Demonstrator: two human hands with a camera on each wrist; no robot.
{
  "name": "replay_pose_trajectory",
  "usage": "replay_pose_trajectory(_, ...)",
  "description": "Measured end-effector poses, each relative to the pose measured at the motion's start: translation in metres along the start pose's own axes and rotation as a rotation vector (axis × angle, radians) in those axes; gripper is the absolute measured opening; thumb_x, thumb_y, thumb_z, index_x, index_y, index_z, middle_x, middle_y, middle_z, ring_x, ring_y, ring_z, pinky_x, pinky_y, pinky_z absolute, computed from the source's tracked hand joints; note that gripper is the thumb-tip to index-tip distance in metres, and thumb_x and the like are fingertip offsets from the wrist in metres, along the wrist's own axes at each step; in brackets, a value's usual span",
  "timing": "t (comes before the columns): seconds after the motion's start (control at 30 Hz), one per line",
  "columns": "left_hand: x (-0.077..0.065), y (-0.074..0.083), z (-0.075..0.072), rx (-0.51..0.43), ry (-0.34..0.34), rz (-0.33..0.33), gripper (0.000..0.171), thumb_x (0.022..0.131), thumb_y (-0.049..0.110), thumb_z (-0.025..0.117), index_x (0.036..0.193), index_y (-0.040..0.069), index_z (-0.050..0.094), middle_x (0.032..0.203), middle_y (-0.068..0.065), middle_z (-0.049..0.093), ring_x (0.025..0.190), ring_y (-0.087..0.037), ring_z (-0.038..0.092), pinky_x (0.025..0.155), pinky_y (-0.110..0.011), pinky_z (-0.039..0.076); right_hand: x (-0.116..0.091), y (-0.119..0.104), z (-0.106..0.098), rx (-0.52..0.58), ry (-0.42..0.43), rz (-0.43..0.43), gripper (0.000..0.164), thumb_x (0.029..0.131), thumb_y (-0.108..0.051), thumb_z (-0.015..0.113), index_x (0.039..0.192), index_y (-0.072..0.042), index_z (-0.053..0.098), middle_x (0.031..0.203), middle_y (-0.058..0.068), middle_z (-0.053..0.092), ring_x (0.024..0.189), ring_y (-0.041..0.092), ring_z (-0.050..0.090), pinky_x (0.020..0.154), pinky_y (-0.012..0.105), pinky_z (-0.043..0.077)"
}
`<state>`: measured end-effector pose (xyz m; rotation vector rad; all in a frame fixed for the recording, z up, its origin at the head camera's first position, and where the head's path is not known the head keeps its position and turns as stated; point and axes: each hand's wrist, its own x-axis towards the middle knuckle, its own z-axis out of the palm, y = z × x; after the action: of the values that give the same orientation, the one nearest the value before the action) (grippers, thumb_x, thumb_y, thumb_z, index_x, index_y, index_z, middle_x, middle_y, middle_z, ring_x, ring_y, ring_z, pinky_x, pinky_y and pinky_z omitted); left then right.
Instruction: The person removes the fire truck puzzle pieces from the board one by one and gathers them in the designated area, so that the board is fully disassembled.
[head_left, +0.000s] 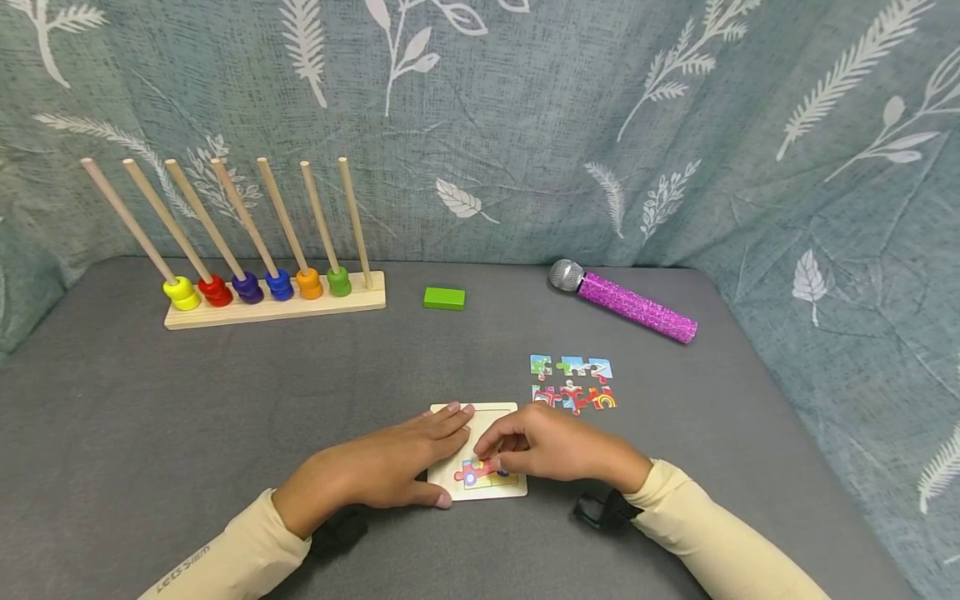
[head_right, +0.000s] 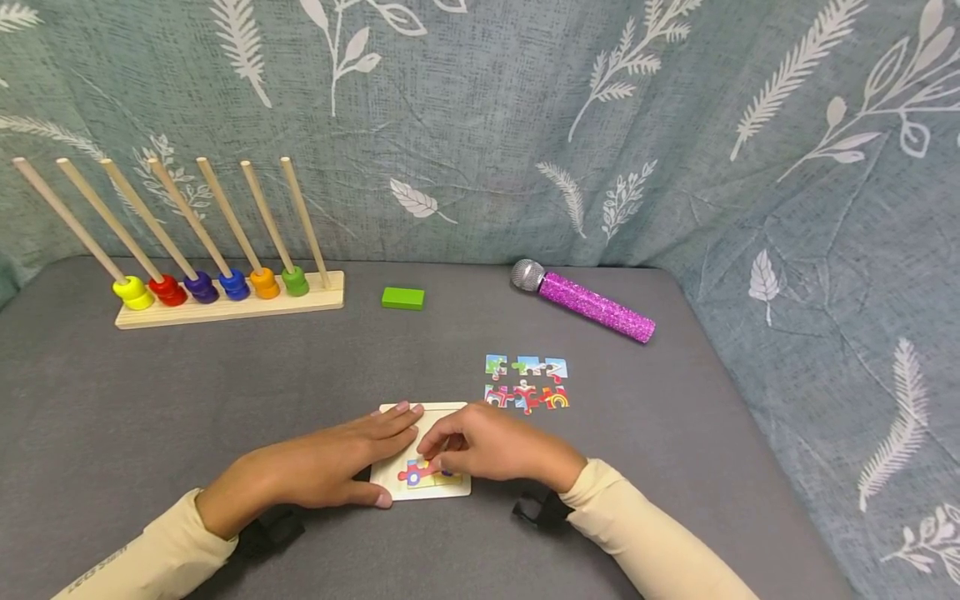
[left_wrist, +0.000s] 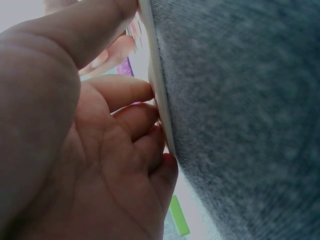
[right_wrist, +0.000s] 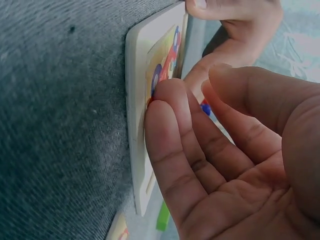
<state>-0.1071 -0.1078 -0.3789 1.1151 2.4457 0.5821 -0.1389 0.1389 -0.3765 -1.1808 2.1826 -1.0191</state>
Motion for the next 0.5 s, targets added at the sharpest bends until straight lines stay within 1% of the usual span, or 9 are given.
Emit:
replay_pose_trajectory(0.27, 0.0005, 0.0, -0.0009, -0.014, -0.001, 0.0, 0.079, 0.089, 0.035, 0.07, 0.148, -0.004, 0.035, 0.16, -0.012, 0.019, 0.147, -0.027, 0.01, 0.116, -0.045, 0.017, 0.0016, -0.0002, 0.0011, 0.035, 0.004, 0.011, 0.015, 0.089, 0.001, 0.066, 0.102, -0.003, 0.072, 0.091, -0.004, 0.07, 0.077, -0.001, 0.062, 0.072, 0.022, 0.054)
replay_pose_trajectory(0.4, 0.0008, -0.0003, -0.001, -0.014, 0.004, 0.0, 0.079, 0.089, 0.035, 0.071, 0.147, -0.004, 0.035, 0.159, -0.012, 0.02, 0.147, -0.027, 0.011, 0.116, -0.045, 0.017, 0.0018, -0.0005, 0.0014, 0.07, 0.008, 0.02, 0.016, 0.089, 0.002, 0.066, 0.104, -0.002, 0.072, 0.093, -0.003, 0.069, 0.078, 0.001, 0.061, 0.074, 0.023, 0.054)
replay_pose_trajectory(0.5, 0.001, -0.0003, -0.0009, -0.011, 0.008, 0.001, 0.079, 0.089, 0.035, 0.071, 0.147, -0.004, 0.035, 0.159, -0.013, 0.02, 0.147, -0.028, 0.012, 0.116, -0.045, 0.017, 0.0027, -0.0003, 0.0025, 0.072, 0.006, 0.008, 0.019, 0.09, 0.001, 0.066, 0.108, -0.001, 0.071, 0.095, -0.002, 0.067, 0.08, 0.002, 0.061, 0.076, 0.023, 0.054)
